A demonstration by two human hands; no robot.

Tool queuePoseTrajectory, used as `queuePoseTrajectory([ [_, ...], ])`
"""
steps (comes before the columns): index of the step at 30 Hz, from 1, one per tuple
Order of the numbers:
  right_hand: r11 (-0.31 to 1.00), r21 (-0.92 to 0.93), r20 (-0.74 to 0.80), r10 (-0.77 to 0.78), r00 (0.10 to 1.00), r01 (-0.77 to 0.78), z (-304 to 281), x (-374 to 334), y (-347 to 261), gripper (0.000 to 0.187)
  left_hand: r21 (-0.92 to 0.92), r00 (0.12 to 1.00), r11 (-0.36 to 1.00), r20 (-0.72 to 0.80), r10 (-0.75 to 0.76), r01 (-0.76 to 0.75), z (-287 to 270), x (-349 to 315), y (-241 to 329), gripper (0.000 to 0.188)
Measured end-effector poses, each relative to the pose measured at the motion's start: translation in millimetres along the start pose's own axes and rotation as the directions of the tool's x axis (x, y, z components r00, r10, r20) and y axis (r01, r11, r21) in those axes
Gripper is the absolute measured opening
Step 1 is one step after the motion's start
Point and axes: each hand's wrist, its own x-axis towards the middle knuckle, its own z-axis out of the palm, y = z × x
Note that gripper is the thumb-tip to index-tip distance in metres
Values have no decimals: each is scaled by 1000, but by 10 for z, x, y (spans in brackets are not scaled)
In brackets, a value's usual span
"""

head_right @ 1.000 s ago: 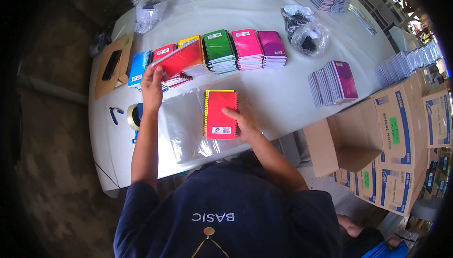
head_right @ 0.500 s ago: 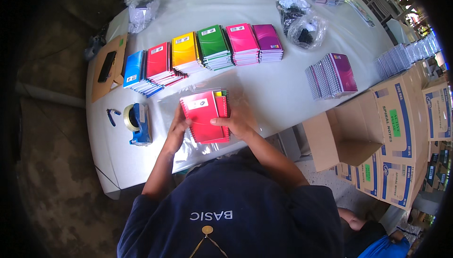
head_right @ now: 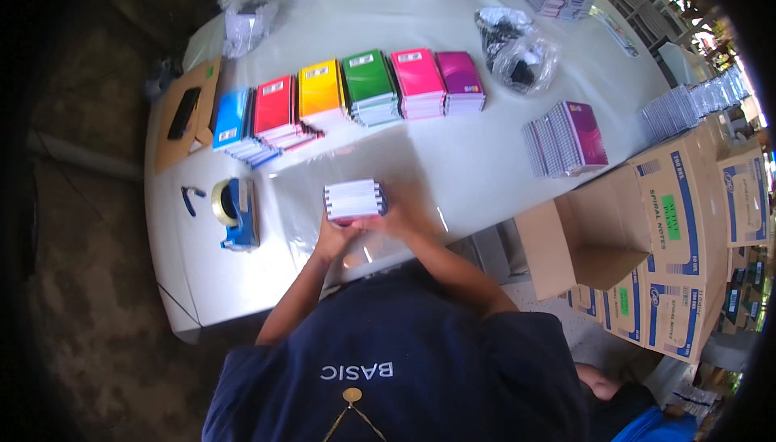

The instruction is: The person places small spiral notebooks into clear plastic bags, seals each bag with tape from a dispenser, and stacks the packaged notebooks on the table.

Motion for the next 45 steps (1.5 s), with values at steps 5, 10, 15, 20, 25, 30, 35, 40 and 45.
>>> queuePoseTrajectory([
  [5,997,-58,-19,-48,999,47,5,7,158,84,121,982,984,152,109,-128,-126,10,-57,70],
  [10,991,-66,-58,-119,991,115,-13,-36,223,78,-13,992,1000,122,2,0,-33,-28,-211,56],
  [15,980,-154,-1,-127,992,125,-34,-58,50,74,50,994,999,109,7,-12,-57,-31,-212,48],
  [20,988,-74,-15,-134,991,132,8,-57,66,74,49,994,999,106,-7,2,-134,-8,-415,47],
  [25,985,-124,-44,-126,991,119,6,-63,49,72,66,996,998,88,2,-8,-130,-25,-382,43],
  [30,985,-133,-39,-113,993,107,-11,-69,-9,71,45,996,999,81,-30,26,-96,-41,-335,41],
  [35,990,-83,-56,-116,992,111,16,-69,18,73,11,998,1000,60,5,-6,-119,-29,-414,38],
  [40,985,-109,-78,-143,987,134,7,-76,53,73,98,994,990,64,94,-100,-62,-14,-349,36],
  [45,989,-86,-63,-127,990,121,-4,-72,73,73,44,994,995,63,91,-94,-46,-17,-304,38],
])
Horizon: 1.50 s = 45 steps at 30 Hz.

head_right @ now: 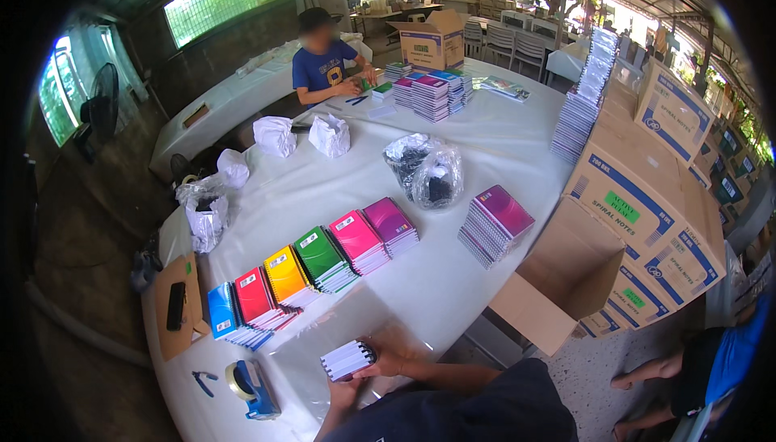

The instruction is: The person places small spiral notebooks into clear plastic bags, seals each bag with tape from a dispenser, and stacks the packaged notebooks on the table.

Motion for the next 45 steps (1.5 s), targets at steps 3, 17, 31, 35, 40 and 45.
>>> queuePoseTrajectory([
  [3,1000,7,13,19,1000,-19,12,9,-17,73,18,999,999,-26,-32,32,-46,-14,-133,41],
  [17,1000,27,1,6,1000,-6,12,7,-84,69,63,1000,998,-6,5,-4,-10,-1,27,43],
  [31,1000,22,-6,11,1000,-11,8,-1,-35,70,23,999,999,8,-43,42,-8,-8,28,43],
  [35,1000,13,-2,14,1000,-14,18,11,-46,69,58,1000,998,-1,-7,7,-67,-10,-118,44],
  [40,999,40,-4,4,1000,-4,4,-3,-35,67,-3,1000,1000,-12,-11,11,-41,-6,-180,46],
  [45,1000,23,2,-8,1000,8,8,4,-19,66,0,1000,1000,-4,26,-26,-52,-1,-173,47],
])
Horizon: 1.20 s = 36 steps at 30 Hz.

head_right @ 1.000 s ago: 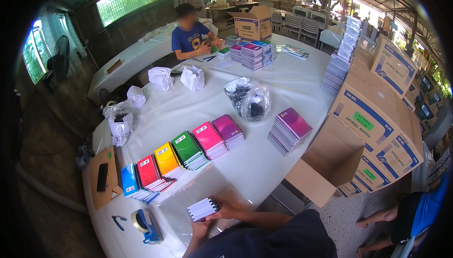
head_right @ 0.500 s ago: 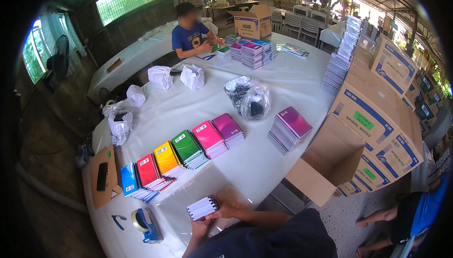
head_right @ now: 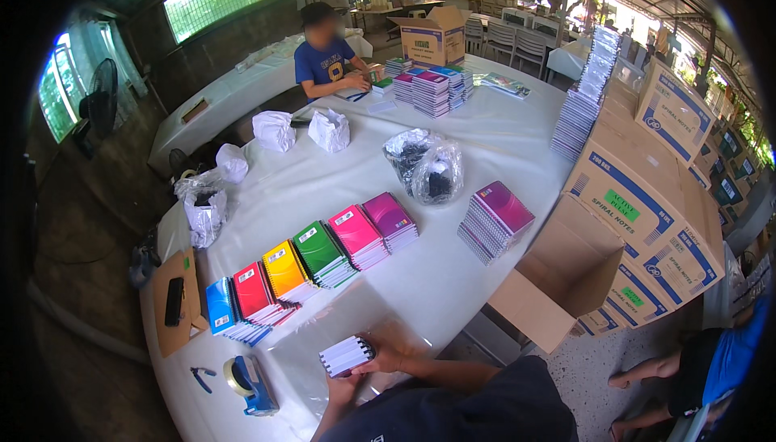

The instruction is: The person places small spiral notebooks into clear plastic bags, seals each bag with tape from a dispenser, and stacks the packaged notebooks on the table.

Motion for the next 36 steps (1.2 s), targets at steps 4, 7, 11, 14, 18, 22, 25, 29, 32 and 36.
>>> queuePoseTrajectory([
  [4,1000,22,-2,18,1000,-18,10,2,-31,67,-30,1000,999,-2,-17,17,9,-8,40,48],
  [7,999,20,-3,29,1000,-29,-1,-6,-39,67,59,1000,998,11,3,-4,32,6,139,48],
  [11,999,20,8,35,999,-35,12,5,-62,68,38,1000,999,-5,-19,19,30,-7,149,48],
  [14,999,18,12,36,999,-36,-1,-2,-65,69,27,1000,999,-17,-23,24,51,-6,169,48],
  [18,999,2,5,32,999,-32,3,-3,-101,68,93,1000,996,-2,-9,9,29,0,153,48],
  [22,1000,5,-2,28,1000,-28,5,-2,-92,68,57,999,997,-9,-49,50,19,-2,114,48],
  [25,1000,2,-6,18,1000,-18,3,-5,-47,68,73,1000,997,-13,-24,25,34,-4,135,46],
  [29,999,-41,-8,7,1000,-7,-6,-7,-5,68,87,1000,996,-10,-30,30,23,-5,85,45],
  [32,999,-41,-7,6,1000,-7,7,0,-1,68,127,1000,992,2,-10,10,-21,-4,8,45],
  [36,999,-32,-16,2,1000,-3,8,-7,-19,68,103,1000,994,-6,-21,22,10,-7,97,45],
])
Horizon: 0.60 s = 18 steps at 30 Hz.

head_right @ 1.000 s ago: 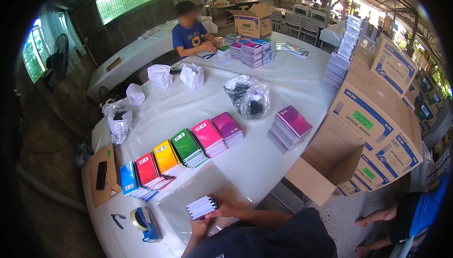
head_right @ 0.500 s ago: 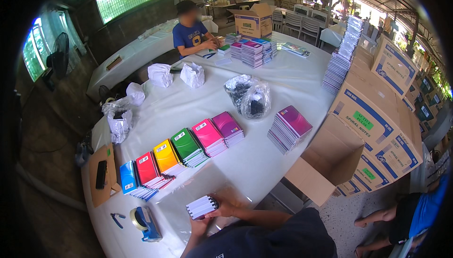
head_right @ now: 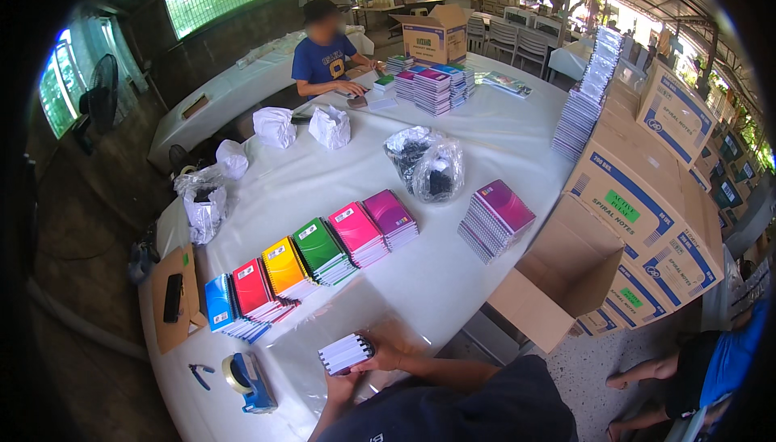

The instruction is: The person places small spiral notebooks into clear plastic bags, seals each bag with tape from a dispenser, and stacks the packaged notebooks on the table.

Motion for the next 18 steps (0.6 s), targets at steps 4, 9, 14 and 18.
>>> queuePoseTrajectory([
  [4,1000,8,-1,3,1000,-3,11,-5,15,68,-24,1000,1000,10,0,1,13,-1,75,48],
  [9,1000,30,4,8,1000,-8,-2,-13,9,67,-62,999,997,0,-47,47,7,-14,-13,52],
  [14,997,78,3,8,1000,-8,20,18,-22,69,15,998,999,46,49,-50,-106,47,-184,52],
  [18,997,77,9,-14,1000,14,23,98,-209,71,-175,981,976,165,-101,130,-114,60,780,63],
])
